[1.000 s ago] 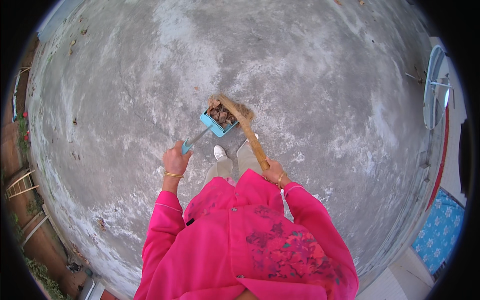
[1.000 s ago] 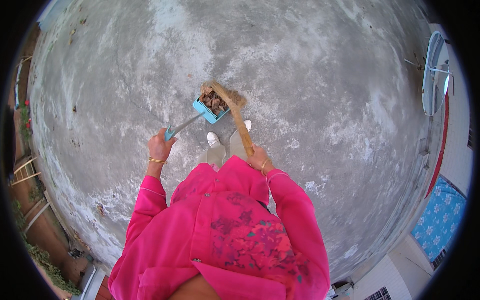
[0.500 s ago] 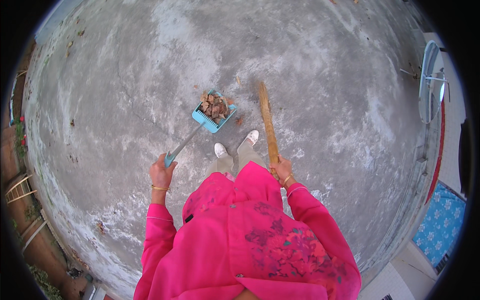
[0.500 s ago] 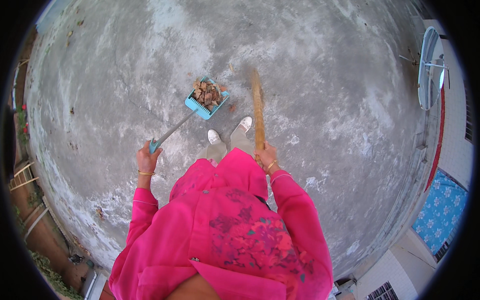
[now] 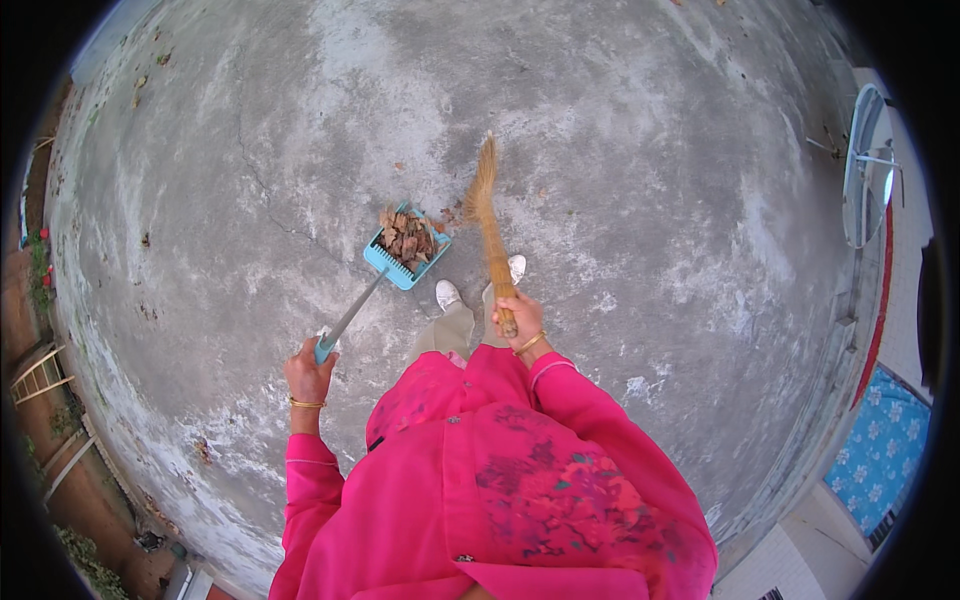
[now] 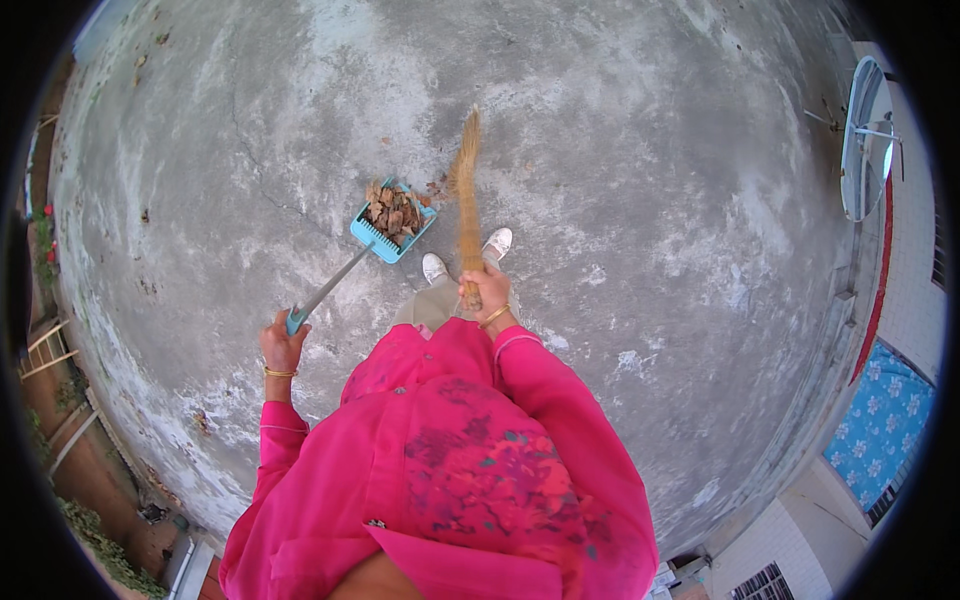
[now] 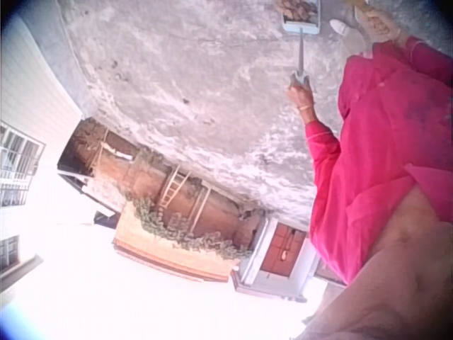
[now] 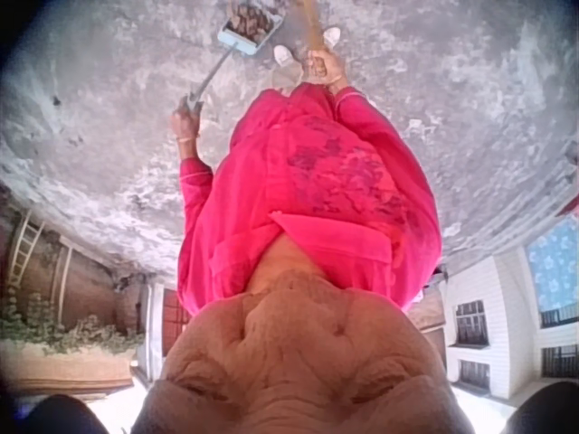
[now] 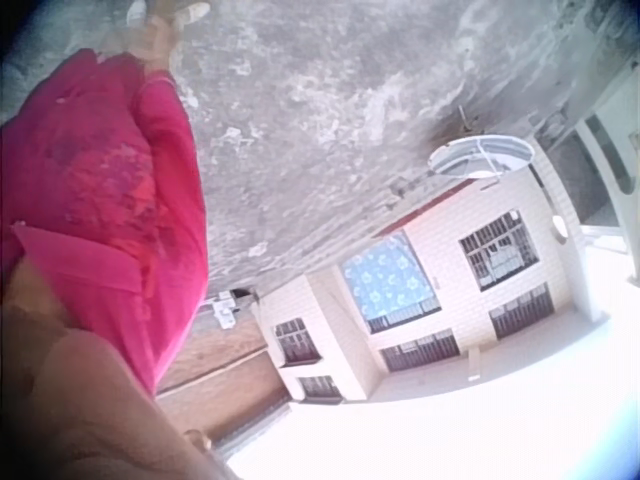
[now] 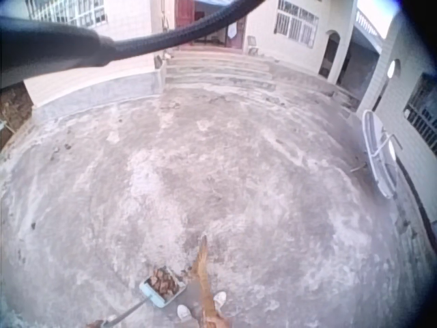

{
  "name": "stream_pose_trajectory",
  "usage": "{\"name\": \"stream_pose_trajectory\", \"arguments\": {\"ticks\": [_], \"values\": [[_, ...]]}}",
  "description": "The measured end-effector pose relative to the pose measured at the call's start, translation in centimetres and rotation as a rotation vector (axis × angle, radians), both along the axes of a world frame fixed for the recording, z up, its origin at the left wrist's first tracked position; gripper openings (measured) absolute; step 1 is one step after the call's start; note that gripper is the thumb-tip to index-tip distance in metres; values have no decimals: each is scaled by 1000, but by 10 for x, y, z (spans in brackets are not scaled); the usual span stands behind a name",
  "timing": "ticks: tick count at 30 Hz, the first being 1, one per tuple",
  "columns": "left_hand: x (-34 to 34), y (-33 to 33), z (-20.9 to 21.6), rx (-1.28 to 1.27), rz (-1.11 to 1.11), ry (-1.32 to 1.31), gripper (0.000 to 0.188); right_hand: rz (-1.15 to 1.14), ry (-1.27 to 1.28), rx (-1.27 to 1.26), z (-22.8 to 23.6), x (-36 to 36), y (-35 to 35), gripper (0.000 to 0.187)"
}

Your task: The person sweeps dry leaves and debris on a concrete rooftop terrace using a traditional broom and a dustpan. They gather the leaves into piles and sweep them into the dustpan, moving across the area to collect scattered debris.

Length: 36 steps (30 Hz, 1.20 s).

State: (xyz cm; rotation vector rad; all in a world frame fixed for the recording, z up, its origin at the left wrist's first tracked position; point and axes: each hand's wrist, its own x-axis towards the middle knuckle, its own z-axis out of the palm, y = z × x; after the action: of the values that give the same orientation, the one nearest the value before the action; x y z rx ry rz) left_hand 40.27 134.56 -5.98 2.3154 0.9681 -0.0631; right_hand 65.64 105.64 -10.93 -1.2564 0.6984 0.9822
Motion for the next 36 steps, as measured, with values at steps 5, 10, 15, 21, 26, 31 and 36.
{"name": "stream_pose_trajectory", "arguments": {"ticks": [5,10,15,21,26,31,36], "values": [[-4,-2,-6,-17,26,-1,34,152,-250,-282,18,11,-47,48],[-5,-3,-7,-112,105,-9,33,225,-259,-560,3,51,-101,48],[-7,-9,-7,-137,127,20,33,93,-57,-459,-33,89,-91,21],[-7,-15,-16,-199,201,-70,33,236,-138,-307,-12,57,-41,42],[-7,-22,-16,-133,164,29,33,442,-310,-347,23,81,-36,66],[4,-39,-8,-125,170,11,35,921,-566,-656,0,174,3,66],[18,-54,1,-129,220,41,35,1213,-541,-708,-47,225,29,47]]}}
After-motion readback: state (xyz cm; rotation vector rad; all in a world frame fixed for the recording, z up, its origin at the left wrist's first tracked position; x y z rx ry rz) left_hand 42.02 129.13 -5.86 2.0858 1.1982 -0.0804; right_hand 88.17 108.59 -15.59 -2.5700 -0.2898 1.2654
